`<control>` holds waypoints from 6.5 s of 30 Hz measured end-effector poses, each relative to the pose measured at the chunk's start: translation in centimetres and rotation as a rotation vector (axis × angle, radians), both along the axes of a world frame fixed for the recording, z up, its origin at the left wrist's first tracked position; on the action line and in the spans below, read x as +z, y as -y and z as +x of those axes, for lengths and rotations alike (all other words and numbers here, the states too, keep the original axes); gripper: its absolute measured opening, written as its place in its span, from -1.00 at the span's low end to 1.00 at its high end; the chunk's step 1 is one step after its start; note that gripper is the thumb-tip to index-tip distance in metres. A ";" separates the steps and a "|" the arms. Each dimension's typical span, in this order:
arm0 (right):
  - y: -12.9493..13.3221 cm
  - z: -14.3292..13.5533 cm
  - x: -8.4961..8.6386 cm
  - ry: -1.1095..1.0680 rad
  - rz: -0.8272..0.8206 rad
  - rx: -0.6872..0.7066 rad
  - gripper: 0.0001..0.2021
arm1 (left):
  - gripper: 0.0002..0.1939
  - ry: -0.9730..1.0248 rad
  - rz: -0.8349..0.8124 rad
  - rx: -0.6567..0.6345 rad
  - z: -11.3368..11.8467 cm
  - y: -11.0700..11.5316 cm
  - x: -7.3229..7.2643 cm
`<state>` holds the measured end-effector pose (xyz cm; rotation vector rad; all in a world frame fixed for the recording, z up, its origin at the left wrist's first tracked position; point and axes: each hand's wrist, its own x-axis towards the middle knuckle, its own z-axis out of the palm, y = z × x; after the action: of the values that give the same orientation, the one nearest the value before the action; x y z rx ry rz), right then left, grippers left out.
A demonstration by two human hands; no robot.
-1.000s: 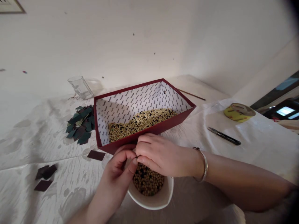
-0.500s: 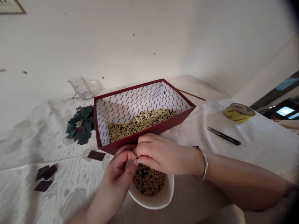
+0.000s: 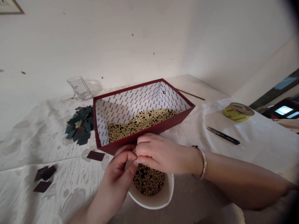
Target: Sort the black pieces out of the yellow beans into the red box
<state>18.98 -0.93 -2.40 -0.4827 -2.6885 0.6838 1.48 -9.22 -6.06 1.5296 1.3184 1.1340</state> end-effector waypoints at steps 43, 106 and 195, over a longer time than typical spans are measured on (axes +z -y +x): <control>-0.2 0.0 0.0 0.005 -0.057 0.017 -0.77 | -0.79 0.012 -0.001 -0.024 -0.2 -0.2 -0.2; -8.6 0.6 3.9 0.418 0.045 -0.251 -0.84 | -0.78 0.031 -0.048 0.068 0.0 0.1 -0.3; 1.1 0.2 -0.5 -0.028 -0.133 -0.197 -0.89 | -0.84 0.227 -0.077 -0.002 0.1 0.1 -0.6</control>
<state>19.18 -2.03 -2.92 -0.7544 -2.5362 0.8081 1.62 -9.32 -6.71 1.3049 1.1920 1.2033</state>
